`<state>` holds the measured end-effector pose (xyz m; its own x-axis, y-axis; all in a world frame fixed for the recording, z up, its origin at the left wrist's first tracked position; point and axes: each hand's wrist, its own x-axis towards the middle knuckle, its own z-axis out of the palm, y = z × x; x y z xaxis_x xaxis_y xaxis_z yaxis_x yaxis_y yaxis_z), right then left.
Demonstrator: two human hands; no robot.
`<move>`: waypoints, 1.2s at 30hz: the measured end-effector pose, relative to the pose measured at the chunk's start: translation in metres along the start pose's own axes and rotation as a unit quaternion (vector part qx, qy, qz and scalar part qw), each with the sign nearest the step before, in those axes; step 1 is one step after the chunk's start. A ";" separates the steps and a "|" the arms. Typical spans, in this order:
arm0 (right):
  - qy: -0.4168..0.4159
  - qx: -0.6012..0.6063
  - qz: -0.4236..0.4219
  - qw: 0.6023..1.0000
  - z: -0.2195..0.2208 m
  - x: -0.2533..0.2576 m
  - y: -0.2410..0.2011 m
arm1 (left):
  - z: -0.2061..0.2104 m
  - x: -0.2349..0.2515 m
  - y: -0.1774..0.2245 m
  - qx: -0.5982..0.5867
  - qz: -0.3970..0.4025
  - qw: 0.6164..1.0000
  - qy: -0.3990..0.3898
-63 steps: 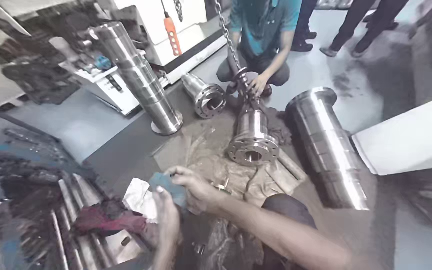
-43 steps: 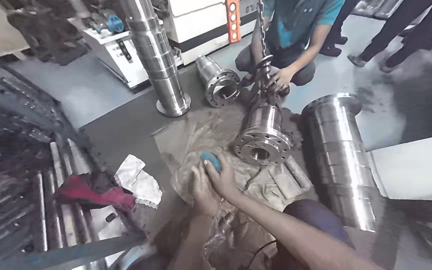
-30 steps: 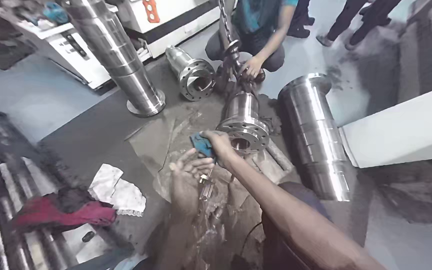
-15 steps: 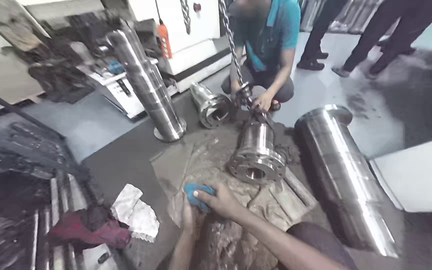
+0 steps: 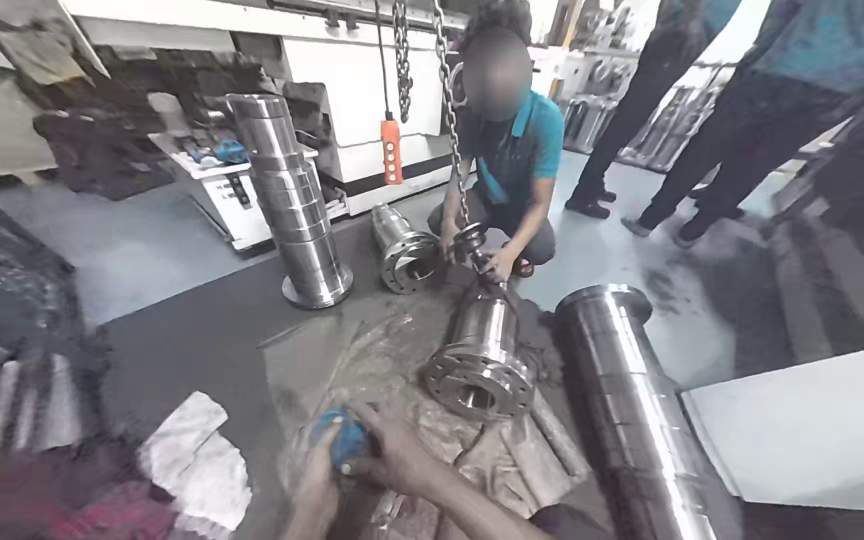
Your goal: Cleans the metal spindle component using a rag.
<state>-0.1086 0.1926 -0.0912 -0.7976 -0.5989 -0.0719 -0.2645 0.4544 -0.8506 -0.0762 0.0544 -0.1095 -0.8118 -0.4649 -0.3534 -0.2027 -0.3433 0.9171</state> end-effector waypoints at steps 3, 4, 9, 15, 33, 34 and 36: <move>0.005 -0.053 -0.025 0.998 0.003 0.001 -0.005 | 0.008 -0.014 0.004 -0.054 -0.036 0.995 -0.077; 0.027 -0.057 -0.008 0.998 -0.002 0.001 -0.005 | 0.007 -0.014 0.002 -0.109 -0.033 0.985 -0.133; 0.248 -0.081 0.066 0.963 -0.075 0.008 -0.008 | 0.006 -0.006 -0.003 -0.095 -0.037 0.971 -0.218; 0.383 -0.139 0.004 0.913 -0.135 -0.044 0.079 | -0.004 -0.004 -0.003 0.044 0.015 0.991 -0.124; 0.066 -0.381 0.293 0.875 -0.050 0.002 0.239 | -0.026 -0.047 0.009 0.033 0.005 0.972 -0.231; 0.070 -0.356 0.330 0.872 -0.052 0.009 0.235 | -0.029 -0.050 0.010 0.026 0.013 0.969 -0.245; 0.078 -0.313 0.387 0.864 -0.052 0.020 0.230 | -0.034 -0.056 0.009 0.033 0.028 0.963 -0.264</move>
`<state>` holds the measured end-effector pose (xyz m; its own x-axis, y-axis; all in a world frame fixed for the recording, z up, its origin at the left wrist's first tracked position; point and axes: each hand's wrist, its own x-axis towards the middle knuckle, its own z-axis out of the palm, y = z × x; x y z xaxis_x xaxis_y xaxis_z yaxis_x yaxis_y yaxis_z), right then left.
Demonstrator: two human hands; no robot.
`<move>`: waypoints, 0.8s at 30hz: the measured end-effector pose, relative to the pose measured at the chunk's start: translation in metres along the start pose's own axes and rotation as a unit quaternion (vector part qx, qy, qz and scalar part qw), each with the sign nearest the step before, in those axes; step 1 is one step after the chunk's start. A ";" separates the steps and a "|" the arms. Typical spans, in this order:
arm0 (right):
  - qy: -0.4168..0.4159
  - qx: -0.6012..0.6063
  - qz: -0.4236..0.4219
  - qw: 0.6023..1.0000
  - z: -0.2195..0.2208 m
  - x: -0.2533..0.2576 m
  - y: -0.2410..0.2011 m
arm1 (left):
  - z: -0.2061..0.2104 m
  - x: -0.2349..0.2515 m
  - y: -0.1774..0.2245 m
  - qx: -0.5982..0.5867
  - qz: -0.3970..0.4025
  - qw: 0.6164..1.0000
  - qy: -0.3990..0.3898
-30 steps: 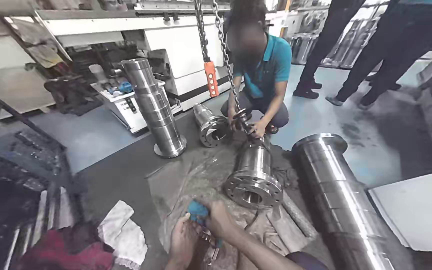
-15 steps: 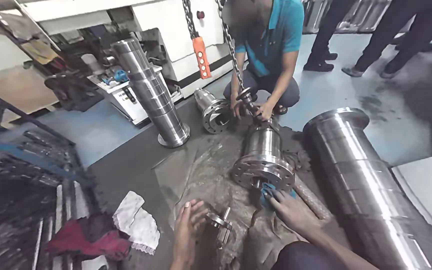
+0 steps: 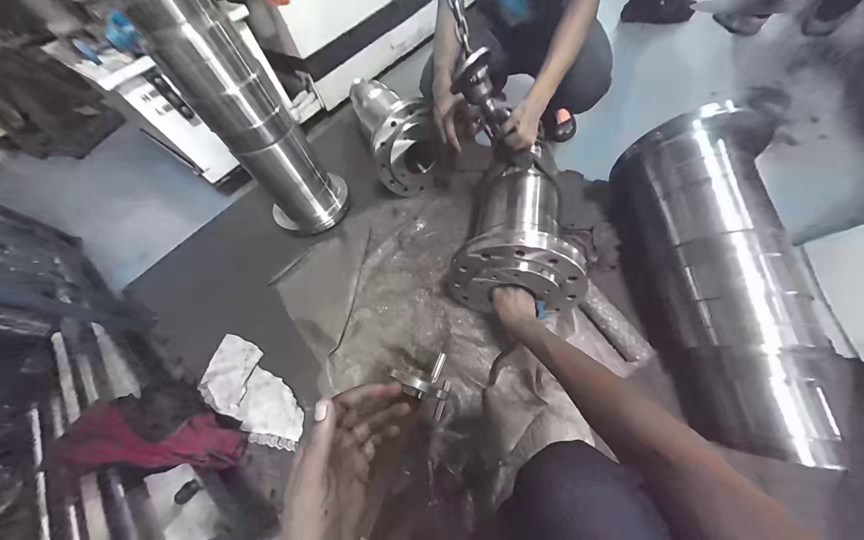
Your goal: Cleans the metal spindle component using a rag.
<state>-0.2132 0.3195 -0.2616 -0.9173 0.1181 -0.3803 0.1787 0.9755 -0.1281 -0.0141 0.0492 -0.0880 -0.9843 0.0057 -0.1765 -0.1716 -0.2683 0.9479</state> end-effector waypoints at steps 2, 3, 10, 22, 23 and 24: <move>0.057 0.031 -0.013 0.998 0.015 -0.007 0.005 | -0.004 -0.007 -0.004 0.032 -0.001 0.999 -0.005; 0.112 0.041 -0.053 0.991 0.023 -0.010 0.013 | -0.006 -0.009 -0.004 0.049 -0.002 0.999 -0.008; 0.031 0.026 -0.034 0.999 0.002 -0.006 0.009 | -0.006 -0.009 -0.006 0.116 0.026 0.993 0.015; 0.072 -0.185 -0.295 0.935 0.021 -0.041 0.054 | -0.011 0.006 -0.022 0.312 0.112 0.944 0.003; 0.026 -0.188 -0.304 0.934 0.015 -0.050 0.051 | -0.010 0.007 -0.023 0.319 0.103 0.942 0.013; -0.036 -0.189 -0.306 0.932 0.008 -0.061 0.045 | -0.010 0.009 -0.023 0.326 0.104 0.939 0.019</move>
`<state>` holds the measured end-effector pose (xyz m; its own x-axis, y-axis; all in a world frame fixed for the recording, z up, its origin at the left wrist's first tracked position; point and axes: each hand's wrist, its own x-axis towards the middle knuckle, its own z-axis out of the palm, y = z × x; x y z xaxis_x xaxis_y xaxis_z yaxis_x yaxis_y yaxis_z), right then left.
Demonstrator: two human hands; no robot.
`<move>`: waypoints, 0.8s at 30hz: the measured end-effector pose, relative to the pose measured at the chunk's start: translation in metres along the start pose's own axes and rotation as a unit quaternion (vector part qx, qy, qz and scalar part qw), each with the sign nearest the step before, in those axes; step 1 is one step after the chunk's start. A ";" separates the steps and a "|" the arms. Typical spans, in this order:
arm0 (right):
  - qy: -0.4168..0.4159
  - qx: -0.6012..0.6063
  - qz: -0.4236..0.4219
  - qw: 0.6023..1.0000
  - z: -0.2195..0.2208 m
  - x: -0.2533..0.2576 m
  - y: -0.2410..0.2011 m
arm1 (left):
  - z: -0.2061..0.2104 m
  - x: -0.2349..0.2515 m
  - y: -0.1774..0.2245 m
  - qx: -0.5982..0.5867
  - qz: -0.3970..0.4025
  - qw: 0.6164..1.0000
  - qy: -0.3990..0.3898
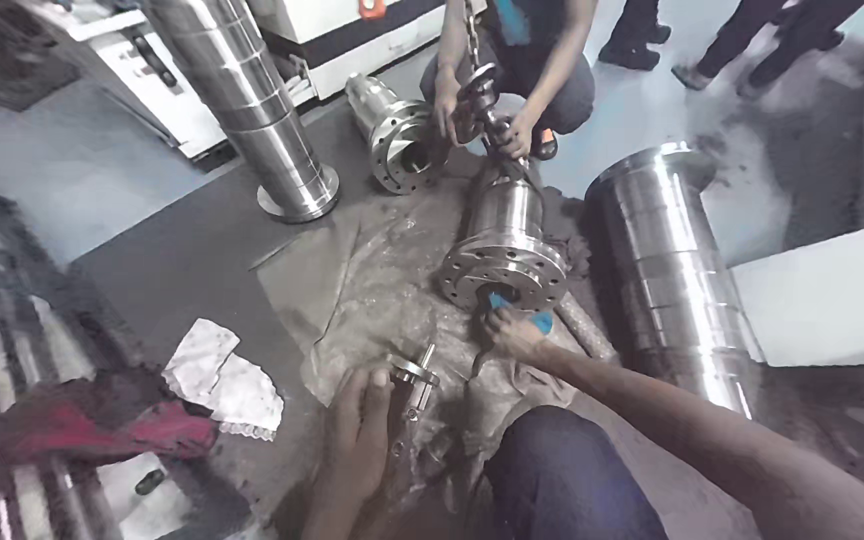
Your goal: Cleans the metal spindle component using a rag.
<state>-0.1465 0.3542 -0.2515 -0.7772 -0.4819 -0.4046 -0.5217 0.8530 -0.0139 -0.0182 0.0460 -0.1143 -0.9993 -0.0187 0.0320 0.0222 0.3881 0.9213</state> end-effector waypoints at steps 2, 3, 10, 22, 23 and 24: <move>-0.058 0.036 -0.021 0.997 -0.015 -0.013 -0.015 | -0.001 0.004 0.003 0.016 0.010 1.000 0.010; -0.016 0.046 -0.036 0.998 -0.022 -0.023 -0.019 | -0.002 0.006 0.004 0.022 0.015 0.999 0.018; 0.386 -0.046 -0.107 0.915 -0.088 -0.003 0.039 | 0.001 0.016 -0.006 -0.029 0.048 0.998 0.037; 0.600 0.145 0.197 0.762 0.003 0.026 0.017 | -0.001 0.017 -0.015 0.005 0.013 1.000 0.023; 0.607 0.160 0.209 0.750 0.005 0.025 0.017 | -0.002 0.016 -0.015 0.005 0.014 1.000 0.021; 0.615 0.178 0.227 0.734 0.007 0.022 0.017 | -0.002 0.015 -0.016 0.006 0.014 1.000 0.019</move>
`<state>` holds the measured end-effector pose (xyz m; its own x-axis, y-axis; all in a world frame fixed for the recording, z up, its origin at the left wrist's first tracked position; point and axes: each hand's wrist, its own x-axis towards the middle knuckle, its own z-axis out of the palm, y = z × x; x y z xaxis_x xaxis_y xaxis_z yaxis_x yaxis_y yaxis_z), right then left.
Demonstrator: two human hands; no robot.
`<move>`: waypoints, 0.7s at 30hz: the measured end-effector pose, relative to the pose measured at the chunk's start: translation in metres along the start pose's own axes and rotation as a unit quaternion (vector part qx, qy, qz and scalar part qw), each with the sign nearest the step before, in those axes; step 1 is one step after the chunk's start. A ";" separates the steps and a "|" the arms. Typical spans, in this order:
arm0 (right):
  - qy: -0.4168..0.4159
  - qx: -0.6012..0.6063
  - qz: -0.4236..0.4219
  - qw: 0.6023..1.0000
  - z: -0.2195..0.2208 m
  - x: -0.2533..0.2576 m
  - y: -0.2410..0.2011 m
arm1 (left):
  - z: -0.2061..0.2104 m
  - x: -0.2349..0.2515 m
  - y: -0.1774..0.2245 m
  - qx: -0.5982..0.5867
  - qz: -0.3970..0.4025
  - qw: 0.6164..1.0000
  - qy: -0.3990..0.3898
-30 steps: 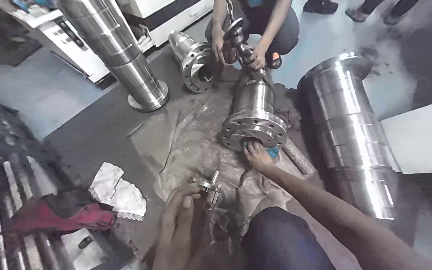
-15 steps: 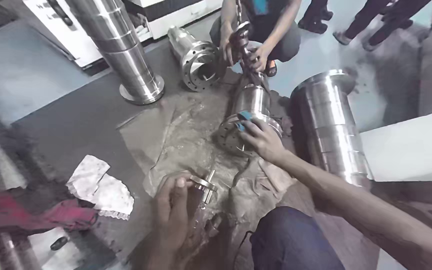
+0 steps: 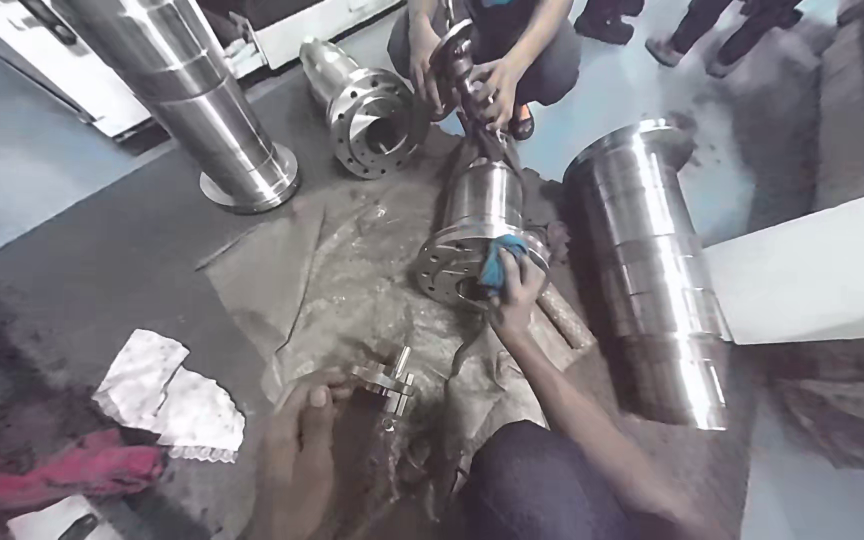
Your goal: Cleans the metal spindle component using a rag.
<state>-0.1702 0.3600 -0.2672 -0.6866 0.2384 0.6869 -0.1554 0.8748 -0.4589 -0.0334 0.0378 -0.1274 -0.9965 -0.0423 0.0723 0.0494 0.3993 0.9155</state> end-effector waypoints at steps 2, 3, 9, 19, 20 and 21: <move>0.028 0.007 0.073 0.997 -0.008 -0.010 0.008 | -0.002 -0.002 -0.001 0.010 -0.002 1.000 -0.003; 0.030 0.010 0.101 0.994 -0.013 -0.017 0.016 | -0.003 -0.003 -0.002 0.019 -0.004 1.000 -0.004; -0.125 0.027 0.221 0.967 -0.025 -0.071 0.060 | -0.003 -0.003 0.000 0.015 0.010 1.000 -0.015; -0.011 0.093 0.263 0.960 -0.051 -0.051 -0.006 | -0.002 0.003 0.008 -0.017 0.077 0.997 -0.012; 0.013 0.075 0.191 0.979 -0.054 -0.035 -0.008 | -0.004 0.003 0.009 -0.012 0.078 0.997 -0.005; 0.018 0.052 0.124 0.991 -0.050 -0.017 -0.007 | -0.005 0.003 0.009 -0.013 0.078 0.997 0.002</move>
<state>-0.1219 0.3706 -0.2476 -0.6876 0.4577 0.5637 -0.0583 0.7390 -0.6711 -0.0361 0.0365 -0.1173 -0.9761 0.0152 0.2170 0.2065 0.3777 0.9026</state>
